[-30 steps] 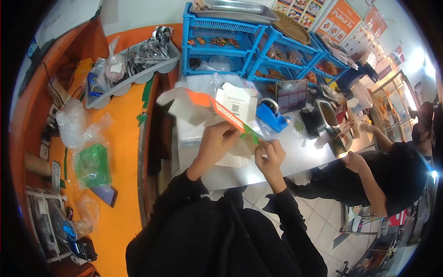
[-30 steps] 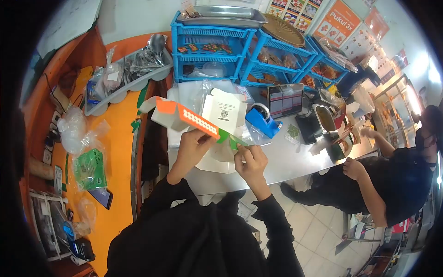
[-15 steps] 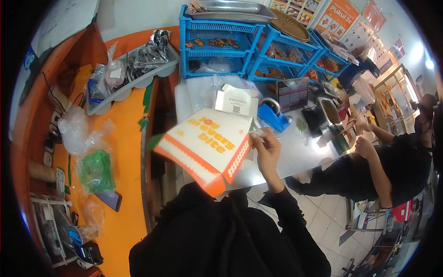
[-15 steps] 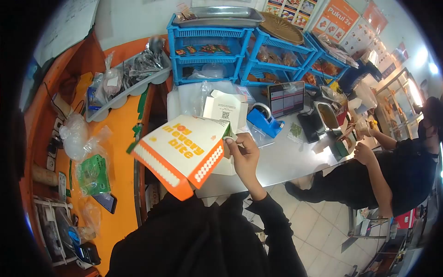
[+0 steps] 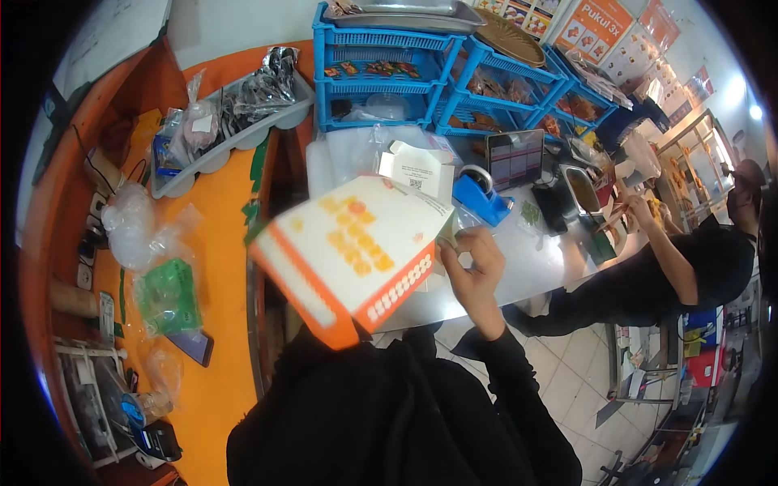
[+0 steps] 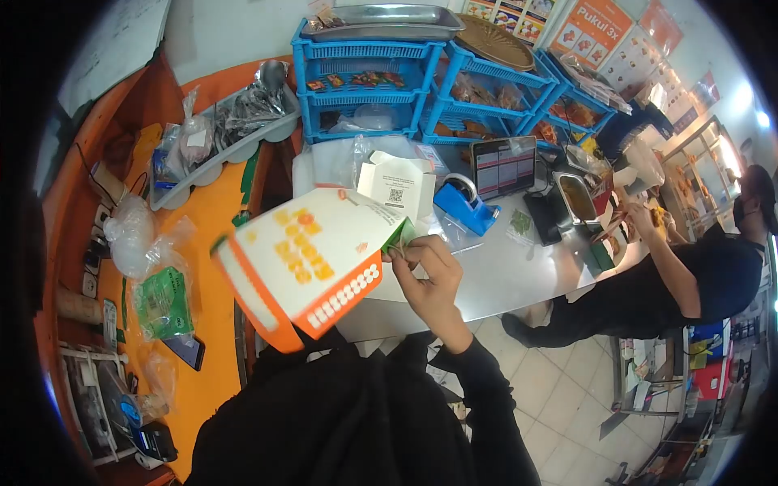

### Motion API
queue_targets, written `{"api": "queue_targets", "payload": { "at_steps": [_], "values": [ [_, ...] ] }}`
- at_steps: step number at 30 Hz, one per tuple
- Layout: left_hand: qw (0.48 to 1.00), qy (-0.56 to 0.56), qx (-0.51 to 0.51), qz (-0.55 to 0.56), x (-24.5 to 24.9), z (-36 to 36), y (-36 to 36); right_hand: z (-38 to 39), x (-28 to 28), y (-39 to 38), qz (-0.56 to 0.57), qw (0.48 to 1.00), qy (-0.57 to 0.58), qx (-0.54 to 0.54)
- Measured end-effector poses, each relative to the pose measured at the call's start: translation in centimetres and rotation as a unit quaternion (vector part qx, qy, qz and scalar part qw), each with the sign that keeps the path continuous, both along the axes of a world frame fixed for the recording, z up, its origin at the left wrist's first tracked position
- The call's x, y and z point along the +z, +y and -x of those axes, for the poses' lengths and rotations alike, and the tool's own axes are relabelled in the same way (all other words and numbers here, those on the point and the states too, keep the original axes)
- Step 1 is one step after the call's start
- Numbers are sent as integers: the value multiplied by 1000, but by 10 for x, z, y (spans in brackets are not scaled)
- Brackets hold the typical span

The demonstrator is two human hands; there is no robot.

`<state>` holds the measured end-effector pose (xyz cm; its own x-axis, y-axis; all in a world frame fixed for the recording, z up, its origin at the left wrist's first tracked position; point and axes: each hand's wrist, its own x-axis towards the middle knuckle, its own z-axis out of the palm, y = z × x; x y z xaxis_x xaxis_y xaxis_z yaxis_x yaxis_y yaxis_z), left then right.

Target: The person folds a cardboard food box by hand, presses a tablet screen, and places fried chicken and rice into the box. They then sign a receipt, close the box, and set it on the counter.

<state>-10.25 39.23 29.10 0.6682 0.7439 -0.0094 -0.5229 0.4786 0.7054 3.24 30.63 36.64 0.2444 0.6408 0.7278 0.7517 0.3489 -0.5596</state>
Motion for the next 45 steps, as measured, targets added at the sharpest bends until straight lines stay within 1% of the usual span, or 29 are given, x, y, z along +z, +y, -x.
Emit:
{"api": "queue_targets", "payload": {
  "at_steps": [7, 10, 12, 13, 14, 15, 16, 17, 18, 19, 20, 22, 24, 25, 26, 27, 29, 30, 33, 34, 35, 36, 37, 38, 40, 41, 42, 43, 45],
  "values": [
    [995, 40, -7, -91, 11, -4, -7, -11, 19, -12, 70, 990, -99, 72],
    [979, 65, -8, -195, 19, -15, -7, -7, 14, -8, 25, 997, -25, 71],
    [959, 80, -8, -270, 22, -27, -2, -15, -15, -1, -26, 999, 28, -39],
    [948, 88, -7, -307, 21, -34, -2, -20, -30, 3, -29, 992, 120, -28],
    [931, 94, -4, -353, 20, -44, -3, -13, -36, 2, 0, 945, 327, -13],
    [912, 106, -2, -396, 16, -51, -7, -24, -47, 1, -2, 946, 325, -12],
    [867, 136, 8, -479, 17, -51, -19, -45, -64, -2, 14, 982, 110, -150],
    [755, 200, 76, -620, 21, -50, -33, -64, -79, -6, 30, 954, -112, -278],
    [735, 98, 113, -661, 36, -43, -45, -73, -87, -8, 44, 862, -326, -386],
    [706, 94, 212, -670, 24, -42, -52, -67, -74, -3, 16, 958, 12, -287],
    [669, 88, 307, -671, 13, -42, -56, -60, -58, 1, -13, 925, 348, -153],
    [728, 271, 354, -521, 26, -36, -51, -61, -71, -12, 56, 925, 332, -177],
    [706, 357, 318, -522, 29, -28, -30, -77, -104, -24, 62, 993, 77, -68],
    [665, 372, 269, -589, 20, -23, -16, -25, -84, -2, -90, 922, 323, -195],
    [618, 385, 216, -650, 10, -19, -5, -97, -151, -33, 98, 907, 368, 181],
    [617, 387, 217, -650, 10, -21, -4, -91, -144, -29, 98, 906, 369, 183],
    [746, 366, 159, -533, 10, -26, -6, -64, -111, -17, 280, 913, 295, -37],
    [746, 366, 158, -534, 9, -27, -7, -54, -104, -16, 279, 913, 296, -38],
    [701, 385, 219, -559, 11, -32, -12, -43, -89, -18, 516, 783, 344, 39],
    [702, 400, 193, -557, 14, -32, -15, -37, -88, -18, 517, 783, 344, 39],
    [703, 414, 165, -554, 16, -33, -19, -24, -87, -17, 337, 807, 466, 134],
    [704, 415, 163, -554, 12, -35, -23, -16, -84, -18, 138, 784, 564, 219],
    [663, 416, 156, -602, 7, -37, -27, -13, -70, -18, 85, 775, 585, 223],
    [620, 413, 149, -650, 4, -40, -31, -14, -64, -16, 82, 775, 586, 220],
    [630, 387, 148, -657, 6, -41, -34, -17, -51, -14, 105, 784, 602, 107],
    [603, 382, 166, -681, 7, -40, -32, -14, -41, -16, 85, 744, 653, 111],
    [574, 377, 184, -703, 9, -38, -31, -17, -45, -16, 84, 744, 653, 112],
    [574, 378, 186, -703, 12, -36, -29, -24, -52, -17, 93, 757, 639, 96],
    [630, 356, 100, -683, 21, -30, -26, -32, -47, -22, 124, 781, 609, 59]
  ]
}}
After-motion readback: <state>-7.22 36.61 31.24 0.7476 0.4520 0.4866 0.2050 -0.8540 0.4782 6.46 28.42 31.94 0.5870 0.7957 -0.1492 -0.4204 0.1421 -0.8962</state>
